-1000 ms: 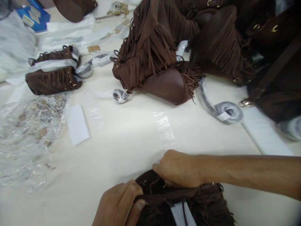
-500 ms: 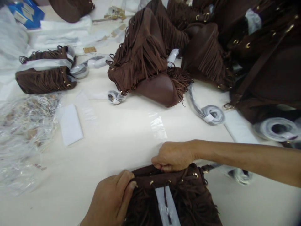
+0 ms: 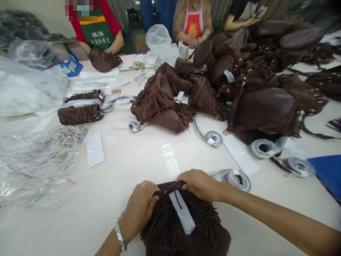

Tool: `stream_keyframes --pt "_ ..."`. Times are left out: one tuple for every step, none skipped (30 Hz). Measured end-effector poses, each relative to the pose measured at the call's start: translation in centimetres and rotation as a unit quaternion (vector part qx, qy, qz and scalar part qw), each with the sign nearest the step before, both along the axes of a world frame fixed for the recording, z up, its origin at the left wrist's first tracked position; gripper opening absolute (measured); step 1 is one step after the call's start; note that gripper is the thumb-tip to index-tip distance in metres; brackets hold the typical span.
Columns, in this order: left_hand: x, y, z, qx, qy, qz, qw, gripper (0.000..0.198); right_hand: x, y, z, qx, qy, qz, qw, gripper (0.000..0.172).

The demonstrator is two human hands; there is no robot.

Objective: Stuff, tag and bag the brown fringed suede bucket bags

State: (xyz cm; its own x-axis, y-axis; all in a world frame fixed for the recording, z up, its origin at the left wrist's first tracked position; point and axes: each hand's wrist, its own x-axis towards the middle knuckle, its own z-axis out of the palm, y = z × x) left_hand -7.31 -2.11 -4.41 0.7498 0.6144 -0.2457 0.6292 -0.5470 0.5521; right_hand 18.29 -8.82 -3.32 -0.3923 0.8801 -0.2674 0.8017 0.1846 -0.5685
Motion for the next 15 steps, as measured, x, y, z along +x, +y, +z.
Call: stream_keyframes --pt "0.1 0.0 0.1 -0.004 0.005 0.008 1.0 0.014 -0.3 -0.4 0.0 0.031 -0.012 -0.001 0.999 0.032" --pt "0.1 0.0 0.2 -0.009 0.005 0.015 1.0 0.015 -0.6 -0.8 0.3 0.067 -0.018 0.006 0.998 0.038" --pt "0.1 0.0 0.4 -0.018 0.0 0.018 1.0 0.017 -0.9 -1.3 0.8 0.103 -0.019 0.019 0.994 0.045" --pt "0.1 0.1 0.7 -0.032 -0.009 0.018 0.999 0.02 -1.3 -1.9 1.3 0.135 -0.016 0.037 0.99 0.051" --pt "0.1 0.2 0.9 -0.046 -0.02 0.016 0.999 0.024 -1.6 -2.5 1.8 0.156 -0.012 0.059 0.986 0.055" --pt "0.2 0.3 1.1 -0.06 -0.029 0.01 0.998 0.028 -1.9 -3.1 2.1 0.168 -0.009 0.078 0.983 0.056" --pt "0.4 0.5 1.2 -0.071 -0.034 0.002 0.997 0.029 -2.1 -3.7 2.1 0.175 -0.005 0.089 0.98 0.056" --pt "0.7 0.6 1.2 -0.077 -0.033 -0.007 0.996 0.027 -2.4 -4.1 2.0 0.18 0.001 0.094 0.979 0.054" --pt "0.9 0.7 1.1 -0.08 -0.026 -0.015 0.996 0.023 -2.5 -4.4 1.7 0.182 0.015 0.088 0.979 0.052" --pt "1.2 0.8 1.0 -0.083 -0.017 -0.018 0.996 0.019 -2.7 -4.6 1.2 0.185 0.042 0.065 0.98 0.049" --pt "1.4 0.9 0.8 -0.091 -0.012 -0.017 0.996 0.016 -2.8 -4.6 0.7 0.183 0.08 0.023 0.98 0.045" --pt "1.6 1.0 0.7 -0.104 -0.012 -0.009 0.994 0.015 -2.9 -4.5 0.3 0.172 0.126 -0.037 0.976 0.04" --pt "1.7 1.2 0.6 -0.122 -0.02 0.002 0.992 0.016 -2.9 -4.2 -0.1 0.145 0.173 -0.109 0.968 0.034" --pt "1.8 1.3 0.6 -0.143 -0.032 0.012 0.989 0.018 -3.0 -4.0 -0.5 0.105 0.214 -0.185 0.953 0.028" --pt "1.9 1.4 0.6 -0.163 -0.043 0.021 0.986 0.02 -3.0 -3.7 -0.7 0.057 0.246 -0.254 0.934 0.024"
